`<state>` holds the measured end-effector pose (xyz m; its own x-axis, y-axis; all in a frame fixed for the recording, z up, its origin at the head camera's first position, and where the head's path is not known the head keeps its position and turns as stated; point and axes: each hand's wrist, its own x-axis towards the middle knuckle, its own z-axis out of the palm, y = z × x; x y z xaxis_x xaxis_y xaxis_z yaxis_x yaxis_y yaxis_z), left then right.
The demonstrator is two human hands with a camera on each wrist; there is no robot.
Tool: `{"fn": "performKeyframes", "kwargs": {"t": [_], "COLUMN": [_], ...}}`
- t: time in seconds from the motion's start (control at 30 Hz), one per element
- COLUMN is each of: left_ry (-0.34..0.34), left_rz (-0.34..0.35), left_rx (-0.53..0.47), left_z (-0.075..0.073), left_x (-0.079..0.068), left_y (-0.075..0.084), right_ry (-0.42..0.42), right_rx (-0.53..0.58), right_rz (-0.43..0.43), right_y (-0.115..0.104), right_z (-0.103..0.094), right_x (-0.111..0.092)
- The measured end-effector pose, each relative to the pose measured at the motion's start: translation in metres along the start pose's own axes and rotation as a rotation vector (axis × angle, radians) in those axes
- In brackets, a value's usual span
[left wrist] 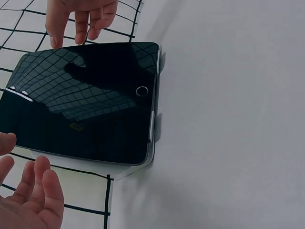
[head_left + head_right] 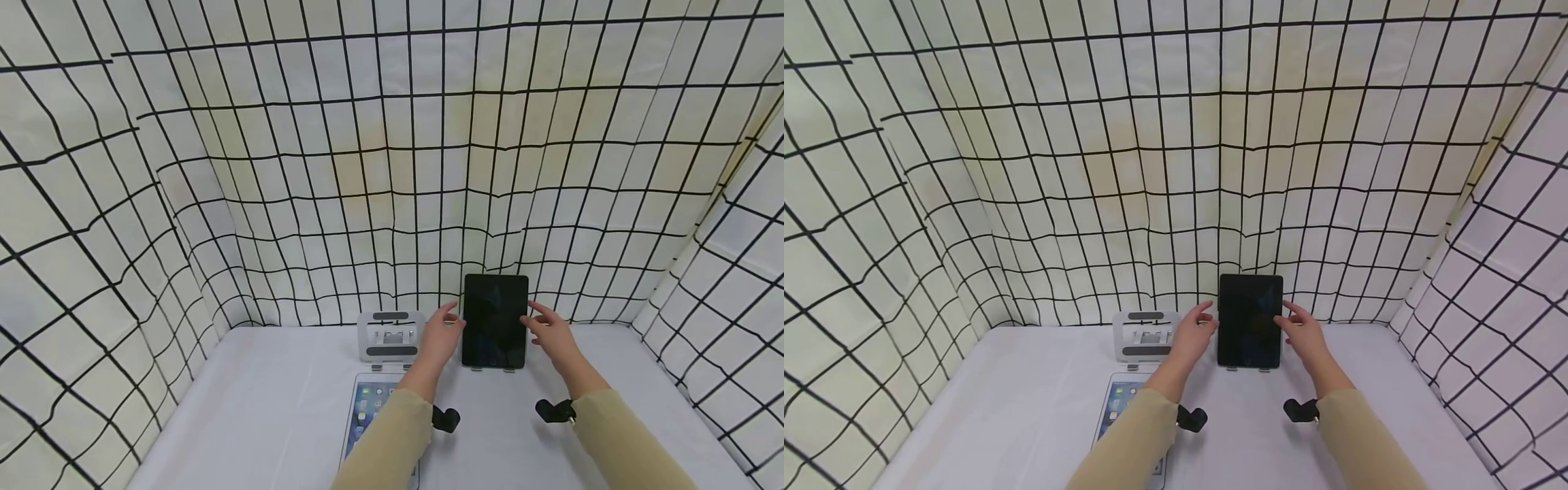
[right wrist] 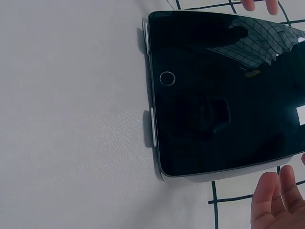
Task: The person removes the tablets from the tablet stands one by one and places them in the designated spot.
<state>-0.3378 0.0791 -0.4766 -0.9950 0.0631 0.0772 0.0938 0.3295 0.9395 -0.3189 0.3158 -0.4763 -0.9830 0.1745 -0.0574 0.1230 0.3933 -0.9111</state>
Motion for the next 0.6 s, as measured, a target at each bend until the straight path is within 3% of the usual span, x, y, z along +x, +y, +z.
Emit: {"fn": "performKeyframes", "kwargs": {"t": [0.6], "left_ry": [-0.059], "left_rz": [-0.008], "left_rx": [0.05], "left_z": [0.0068], "left_x": [0.004], "left_y": [0.0043], "right_ry": [-0.023], "right_rx": [-0.017], "right_rz": [0.008], "right_y": [0.0011], "right_z": [0.003], "right_x": [0.0002]}}
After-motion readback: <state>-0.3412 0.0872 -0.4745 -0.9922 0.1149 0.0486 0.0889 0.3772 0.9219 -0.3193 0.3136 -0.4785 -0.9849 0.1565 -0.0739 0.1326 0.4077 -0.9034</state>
